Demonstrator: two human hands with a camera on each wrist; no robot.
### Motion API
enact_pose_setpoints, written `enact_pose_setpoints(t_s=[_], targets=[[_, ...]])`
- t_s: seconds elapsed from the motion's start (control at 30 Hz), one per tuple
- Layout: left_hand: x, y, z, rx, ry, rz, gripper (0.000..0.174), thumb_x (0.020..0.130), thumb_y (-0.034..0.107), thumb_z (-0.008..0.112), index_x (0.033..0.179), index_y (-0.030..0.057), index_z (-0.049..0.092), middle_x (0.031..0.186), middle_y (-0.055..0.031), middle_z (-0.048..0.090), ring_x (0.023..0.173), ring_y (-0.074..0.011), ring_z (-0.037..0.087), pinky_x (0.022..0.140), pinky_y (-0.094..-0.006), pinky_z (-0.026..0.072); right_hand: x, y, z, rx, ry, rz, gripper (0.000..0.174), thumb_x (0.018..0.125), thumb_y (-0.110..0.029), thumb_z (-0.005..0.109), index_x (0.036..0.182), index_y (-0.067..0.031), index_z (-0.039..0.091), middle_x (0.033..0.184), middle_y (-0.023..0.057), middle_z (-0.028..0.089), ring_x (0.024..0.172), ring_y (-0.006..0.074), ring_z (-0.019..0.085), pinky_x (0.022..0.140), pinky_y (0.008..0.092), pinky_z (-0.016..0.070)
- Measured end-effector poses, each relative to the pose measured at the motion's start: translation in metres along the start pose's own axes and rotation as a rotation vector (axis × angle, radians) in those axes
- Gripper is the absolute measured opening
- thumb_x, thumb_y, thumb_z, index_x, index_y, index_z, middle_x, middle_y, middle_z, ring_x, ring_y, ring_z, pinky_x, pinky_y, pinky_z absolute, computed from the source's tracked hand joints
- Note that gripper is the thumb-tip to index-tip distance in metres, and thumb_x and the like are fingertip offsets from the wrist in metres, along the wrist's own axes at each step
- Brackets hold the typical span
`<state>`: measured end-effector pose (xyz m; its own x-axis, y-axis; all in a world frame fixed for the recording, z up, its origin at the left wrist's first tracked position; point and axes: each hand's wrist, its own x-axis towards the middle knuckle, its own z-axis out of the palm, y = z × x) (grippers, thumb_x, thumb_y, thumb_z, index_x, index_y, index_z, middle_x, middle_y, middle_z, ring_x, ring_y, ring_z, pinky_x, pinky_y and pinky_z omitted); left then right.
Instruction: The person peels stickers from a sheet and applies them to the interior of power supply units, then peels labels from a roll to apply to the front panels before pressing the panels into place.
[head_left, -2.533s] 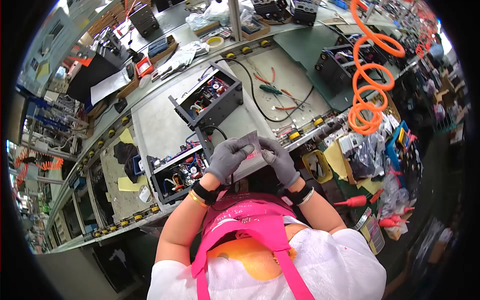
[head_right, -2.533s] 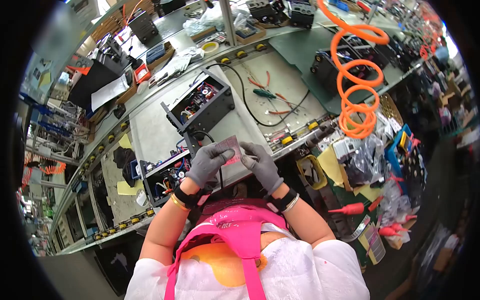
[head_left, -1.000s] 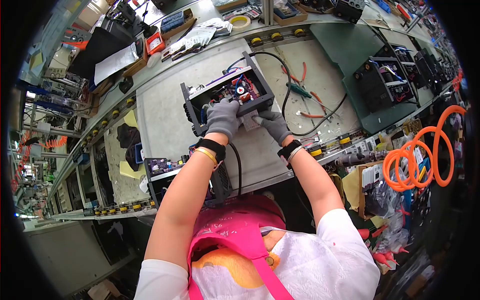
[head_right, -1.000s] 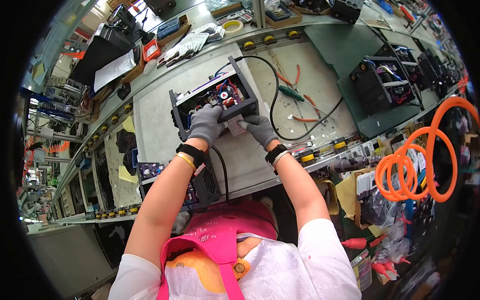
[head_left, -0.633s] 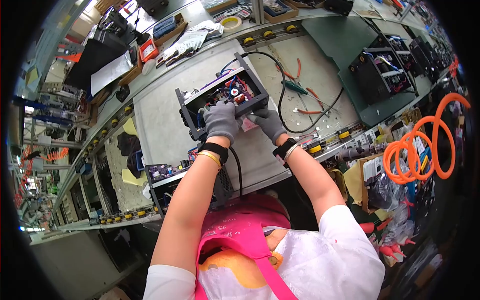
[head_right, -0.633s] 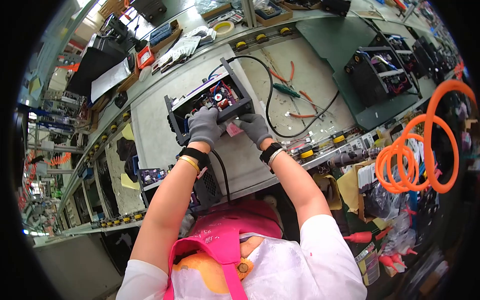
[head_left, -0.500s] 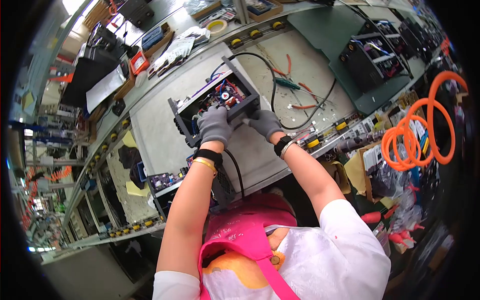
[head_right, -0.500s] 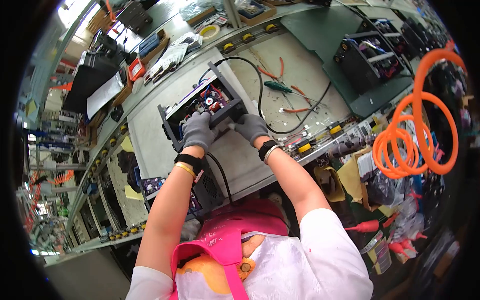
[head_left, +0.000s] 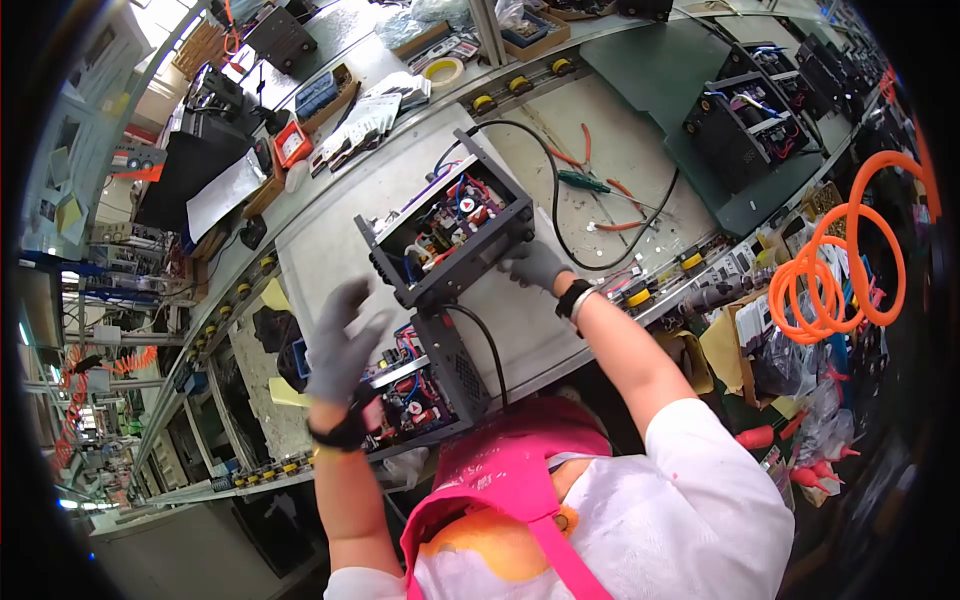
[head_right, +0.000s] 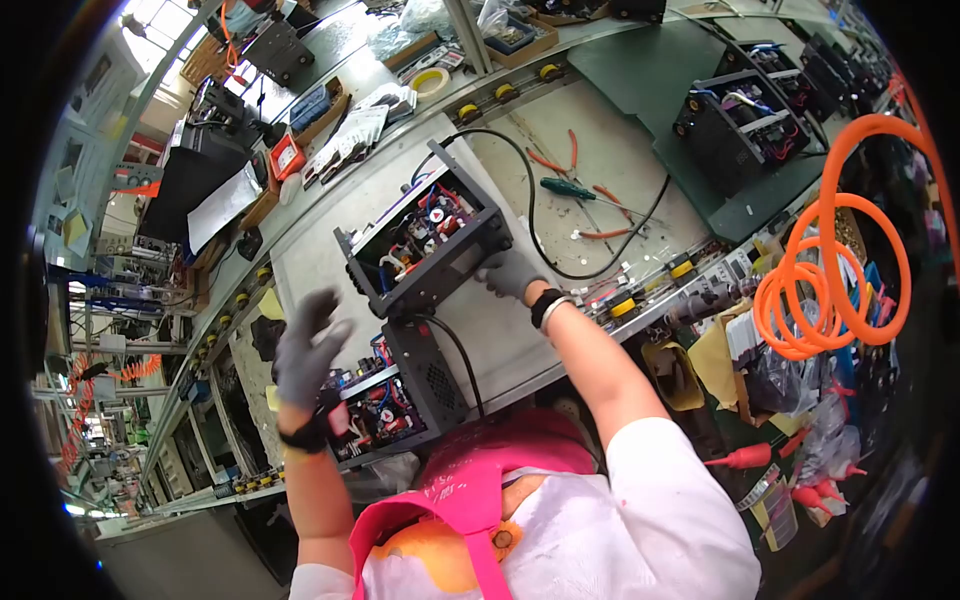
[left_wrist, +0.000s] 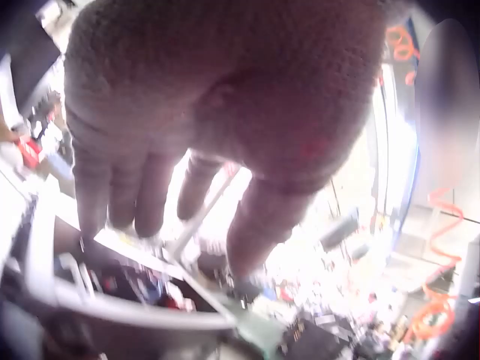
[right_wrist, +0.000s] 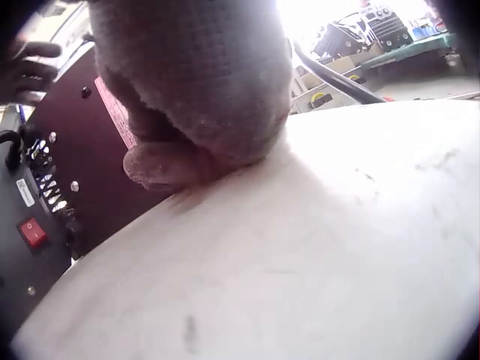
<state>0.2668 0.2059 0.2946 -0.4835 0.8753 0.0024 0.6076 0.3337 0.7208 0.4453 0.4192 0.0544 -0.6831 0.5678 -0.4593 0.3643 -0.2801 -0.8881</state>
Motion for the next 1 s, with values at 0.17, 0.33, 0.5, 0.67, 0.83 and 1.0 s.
enact_pose_setpoints(t_s=[0.17, 0.33, 0.5, 0.67, 0.83, 1.0], targets=[[-0.125, -0.108, -0.072, -0.083, 0.332, -0.322, 0.043, 0.083, 0.011, 0.064, 0.121, -0.0004, 0.048, 0.113, -0.0105, 0.056, 0.104, -0.0170, 0.054, 0.092, -0.0305, 0.0429, -0.041, -0.044, -0.033, -0.451, 0.384, -0.391, 0.022, 0.077, -0.025, 0.066, 0.079, -0.0031, 0.066, 0.072, 0.0168, 0.063, 0.063, 0.0295, 0.060, 0.059, 0.0348, 0.0462], [-0.187, -0.193, -0.030, -0.198, 0.272, -0.528, 0.053, 0.081, 0.026, 0.069, 0.122, 0.0020, 0.046, 0.113, -0.0126, 0.056, 0.104, -0.0215, 0.055, 0.091, -0.0331, 0.0430, -0.030, -0.107, -0.046, -0.562, 0.771, -0.762, 0.020, 0.078, -0.025, 0.066, 0.082, -0.0049, 0.063, 0.074, 0.0177, 0.059, 0.068, 0.0332, 0.057, 0.062, 0.0387, 0.0451], [-0.158, -0.179, -0.001, 0.137, 0.308, -0.491, 0.051, 0.077, 0.018, 0.068, 0.120, 0.0041, 0.046, 0.100, -0.0152, 0.062, 0.090, -0.0256, 0.061, 0.080, -0.0360, 0.0471, 0.036, -0.144, -0.031, -0.894, 0.321, -0.419, 0.037, 0.079, -0.029, 0.064, 0.107, -0.0053, 0.058, 0.098, 0.0217, 0.062, 0.095, 0.0373, 0.059, 0.084, 0.0426, 0.0454], [-0.152, -0.165, 0.002, -0.053, 0.423, -0.484, 0.045, 0.071, -0.004, 0.052, 0.116, -0.0022, 0.051, 0.100, -0.0200, 0.063, 0.093, -0.0310, 0.062, 0.082, -0.0376, 0.0471, 0.052, -0.144, -0.028, -0.827, 0.368, -0.353, 0.026, 0.081, -0.019, 0.060, 0.101, -0.0038, 0.057, 0.093, 0.0246, 0.062, 0.093, 0.0411, 0.057, 0.079, 0.0450, 0.0452], [-0.173, -0.182, 0.016, 0.051, 0.576, -0.352, 0.052, 0.068, -0.007, 0.051, 0.120, -0.0042, 0.050, 0.113, -0.0233, 0.057, 0.106, -0.0352, 0.056, 0.093, -0.0366, 0.0418, 0.047, -0.139, -0.028, -0.805, 0.472, -0.405, 0.028, 0.076, -0.010, 0.058, 0.103, -0.0039, 0.060, 0.092, 0.0218, 0.063, 0.092, 0.0378, 0.059, 0.079, 0.0414, 0.0462], [-0.221, -0.145, 0.028, 0.122, 0.730, -0.318, 0.051, 0.074, -0.008, 0.054, 0.124, -0.0003, 0.049, 0.112, -0.0194, 0.059, 0.103, -0.0298, 0.058, 0.089, -0.0358, 0.0432, 0.008, -0.117, -0.018, -0.581, 0.712, -0.540, 0.030, 0.074, -0.005, 0.057, 0.104, -0.0044, 0.060, 0.088, 0.0207, 0.064, 0.086, 0.0371, 0.061, 0.075, 0.0411, 0.0475]])
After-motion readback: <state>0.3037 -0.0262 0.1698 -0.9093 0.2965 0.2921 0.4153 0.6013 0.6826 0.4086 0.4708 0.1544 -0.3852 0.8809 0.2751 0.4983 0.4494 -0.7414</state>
